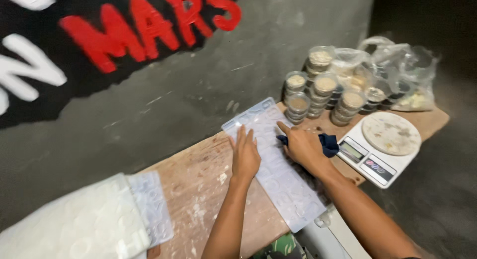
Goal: The person wipes the surface of flexible plastic molds with a dark cloth. They handle multiple molds, wiping each one individually on a wooden workbench.
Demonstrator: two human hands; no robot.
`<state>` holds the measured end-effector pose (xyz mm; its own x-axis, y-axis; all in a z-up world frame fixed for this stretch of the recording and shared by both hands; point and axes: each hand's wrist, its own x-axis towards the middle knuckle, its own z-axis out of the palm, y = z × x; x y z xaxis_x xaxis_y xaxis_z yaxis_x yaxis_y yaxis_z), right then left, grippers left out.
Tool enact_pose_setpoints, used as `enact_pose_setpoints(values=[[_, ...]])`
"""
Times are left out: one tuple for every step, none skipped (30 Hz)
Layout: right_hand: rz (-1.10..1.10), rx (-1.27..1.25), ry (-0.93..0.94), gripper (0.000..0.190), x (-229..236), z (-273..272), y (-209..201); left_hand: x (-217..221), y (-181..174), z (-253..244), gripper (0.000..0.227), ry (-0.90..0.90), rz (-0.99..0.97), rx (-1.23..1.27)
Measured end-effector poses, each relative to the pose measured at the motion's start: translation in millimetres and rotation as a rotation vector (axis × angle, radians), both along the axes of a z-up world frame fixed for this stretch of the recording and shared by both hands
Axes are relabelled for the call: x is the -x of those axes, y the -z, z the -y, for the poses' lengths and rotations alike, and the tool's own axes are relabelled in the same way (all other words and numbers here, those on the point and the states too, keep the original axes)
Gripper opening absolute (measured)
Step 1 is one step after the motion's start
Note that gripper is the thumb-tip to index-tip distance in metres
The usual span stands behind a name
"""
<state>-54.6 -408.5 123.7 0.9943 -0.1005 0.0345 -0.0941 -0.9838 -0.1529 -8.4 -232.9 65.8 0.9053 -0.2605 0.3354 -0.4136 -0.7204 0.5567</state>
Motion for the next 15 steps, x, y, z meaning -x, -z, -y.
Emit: enact_pose_setpoints(values=[[-0.027,0.034,-0.006,0.04,-7.8,-8.0,3.8,0.0,-0.9,-7.8,0.043,0.071,-0.001,-0.021],[-0.023,0.041,-0.04,0.04,-14.2,-5.0,16.0,-0.3,3.4,-14.1,0.043,0.037,0.002,-0.015],[-0.044,0.046,0.009,0.034,-21.2,-3.2,27.8,-0.5,7.5,-21.5,0.046,0.078,0.015,-0.045],[-0.061,0.052,0.048,0.03,-32.6,-3.8,38.1,-2.4,10.5,-31.1,0.049,0.108,0.03,-0.074],[-0.054,0.06,0.004,0.03,-40.4,0.1,45.3,-5.1,11.8,-36.1,0.049,0.063,0.034,-0.068],[-0.076,0.05,0.066,0.033,-48.2,1.2,53.9,-5.5,14.6,-43.9,0.052,0.09,0.001,-0.11],[-0.098,0.041,0.128,0.036,-57.3,1.5,62.4,-6.2,17.5,-52.4,0.054,0.117,-0.034,-0.149],[-0.091,0.05,0.079,0.036,-59.9,-9.4,46.2,-9.5,25.7,-54.6,0.054,0.067,-0.032,-0.142],[-0.061,0.071,0.089,0.047,-62.5,-20.6,30.0,-14.0,33.7,-57.3,0.049,0.111,-0.019,-0.132],[-0.032,0.092,0.096,0.066,-64.6,-32.4,14.2,-18.0,42.2,-61.1,0.045,0.152,-0.008,-0.122],[-0.027,0.1,0.043,0.066,-63.3,-40.2,13.3,-26.9,60.2,-61.6,0.045,0.099,-0.009,-0.115],[-0.046,0.059,0.04,0.052,-62.1,-47.1,12.6,-37.8,77.4,-62.9,0.045,0.196,0.072,0.048],[-0.066,0.018,0.038,0.046,-61.8,-53.2,11.6,-50.0,94.3,-64.9,0.044,0.292,0.161,0.206],[-0.063,0.021,-0.007,0.046,-57.2,-58.2,14.3,-53.2,95.8,-71.2,0.044,0.248,0.169,0.204],[-0.025,0.091,0.023,0.038,-53.3,-61.8,17.2,-57.0,97.5,-77.2,0.047,0.265,0.168,0.188]])
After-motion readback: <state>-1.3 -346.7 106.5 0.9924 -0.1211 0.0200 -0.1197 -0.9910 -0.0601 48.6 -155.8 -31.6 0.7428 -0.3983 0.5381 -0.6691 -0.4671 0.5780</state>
